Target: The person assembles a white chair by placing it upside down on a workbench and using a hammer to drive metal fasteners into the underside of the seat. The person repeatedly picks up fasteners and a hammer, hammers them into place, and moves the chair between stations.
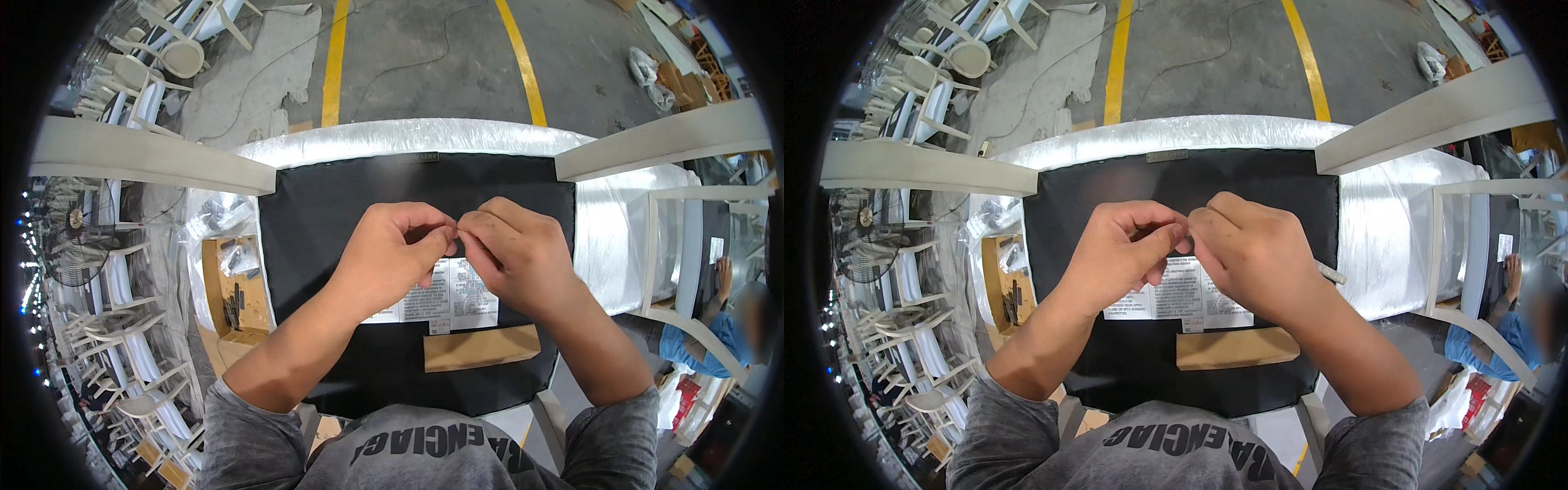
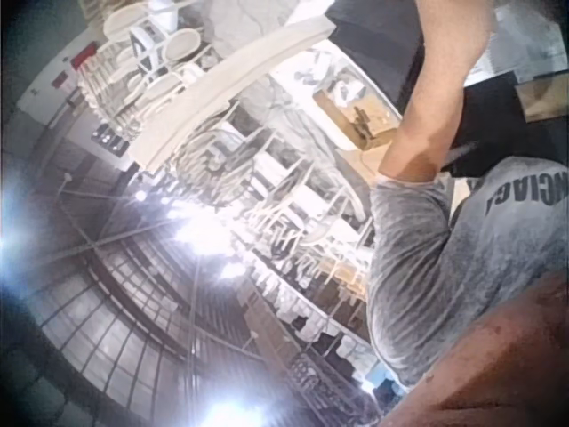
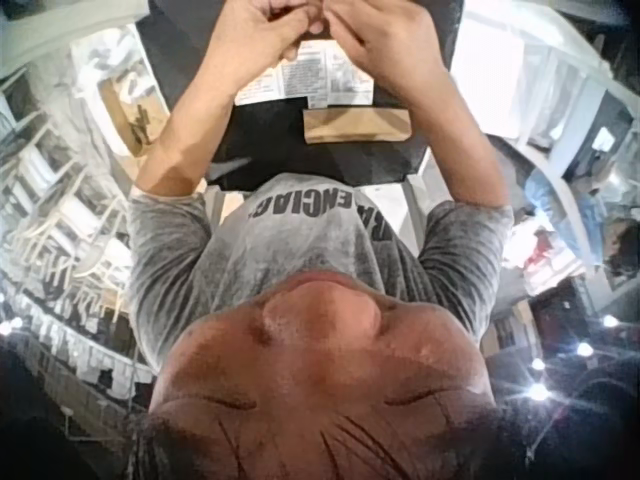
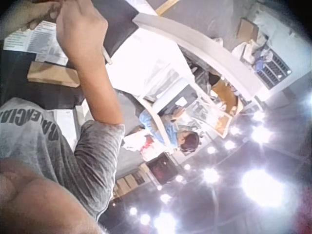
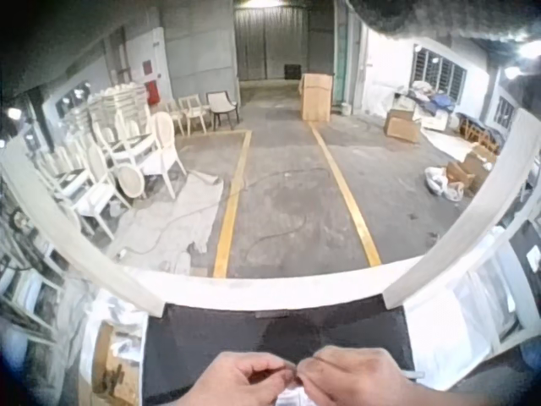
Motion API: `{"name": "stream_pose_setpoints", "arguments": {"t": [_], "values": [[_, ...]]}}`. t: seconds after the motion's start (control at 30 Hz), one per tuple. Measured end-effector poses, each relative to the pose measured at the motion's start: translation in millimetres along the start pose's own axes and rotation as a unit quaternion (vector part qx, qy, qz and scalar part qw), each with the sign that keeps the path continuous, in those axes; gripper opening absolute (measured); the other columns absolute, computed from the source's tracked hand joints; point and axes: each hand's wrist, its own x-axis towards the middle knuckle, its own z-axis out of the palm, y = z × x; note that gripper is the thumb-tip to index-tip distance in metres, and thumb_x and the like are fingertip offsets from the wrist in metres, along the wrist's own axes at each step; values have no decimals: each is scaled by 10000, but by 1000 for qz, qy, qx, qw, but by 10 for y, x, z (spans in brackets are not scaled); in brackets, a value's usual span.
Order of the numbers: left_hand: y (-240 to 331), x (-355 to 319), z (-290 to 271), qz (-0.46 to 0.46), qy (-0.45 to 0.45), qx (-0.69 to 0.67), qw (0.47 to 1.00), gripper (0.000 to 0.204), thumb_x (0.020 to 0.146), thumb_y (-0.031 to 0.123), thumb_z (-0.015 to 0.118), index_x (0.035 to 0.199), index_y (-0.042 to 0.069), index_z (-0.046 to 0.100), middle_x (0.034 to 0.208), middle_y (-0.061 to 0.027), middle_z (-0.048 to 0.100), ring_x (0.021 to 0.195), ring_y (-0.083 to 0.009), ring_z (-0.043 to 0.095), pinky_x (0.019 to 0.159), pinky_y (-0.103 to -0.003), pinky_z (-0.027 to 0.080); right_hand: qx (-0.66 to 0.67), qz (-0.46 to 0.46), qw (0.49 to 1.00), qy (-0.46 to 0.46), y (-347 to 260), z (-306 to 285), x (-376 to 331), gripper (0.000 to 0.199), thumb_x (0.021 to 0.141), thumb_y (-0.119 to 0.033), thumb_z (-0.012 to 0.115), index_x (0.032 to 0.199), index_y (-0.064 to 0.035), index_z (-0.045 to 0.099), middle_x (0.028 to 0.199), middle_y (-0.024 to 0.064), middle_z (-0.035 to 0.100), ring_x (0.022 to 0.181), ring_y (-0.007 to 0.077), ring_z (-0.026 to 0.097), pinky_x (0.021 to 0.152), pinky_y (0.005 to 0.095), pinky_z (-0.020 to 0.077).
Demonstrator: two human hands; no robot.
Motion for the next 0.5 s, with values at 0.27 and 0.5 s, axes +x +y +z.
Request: {"name": "stream_pose_setpoints", "arguments": {"t": [0.27, 0.5], "values": [[-194, 626, -414, 362, 191, 479, 777, 153, 816, 58, 741, 968, 43, 740, 936, -93, 699, 883, -289, 661, 765, -359, 527, 55, 132, 990, 6, 286, -69, 137, 116, 791, -4, 700, 890, -29, 644, 815, 95, 611, 673, 253, 622, 588, 333, 500], [-317, 941, -563, 408, 142, 495, 753, 191, 806, 72, 762, 995, 51, 743, 1012, -65, 708, 987, -285, 648, 886, -400, 491, 67, 182, 981, 21, 461, -92, 189, 95, 818, -17, 693, 904, -12, 654, 824, 89, 629, 651, 209, 603, 585, 305, 472]]}}
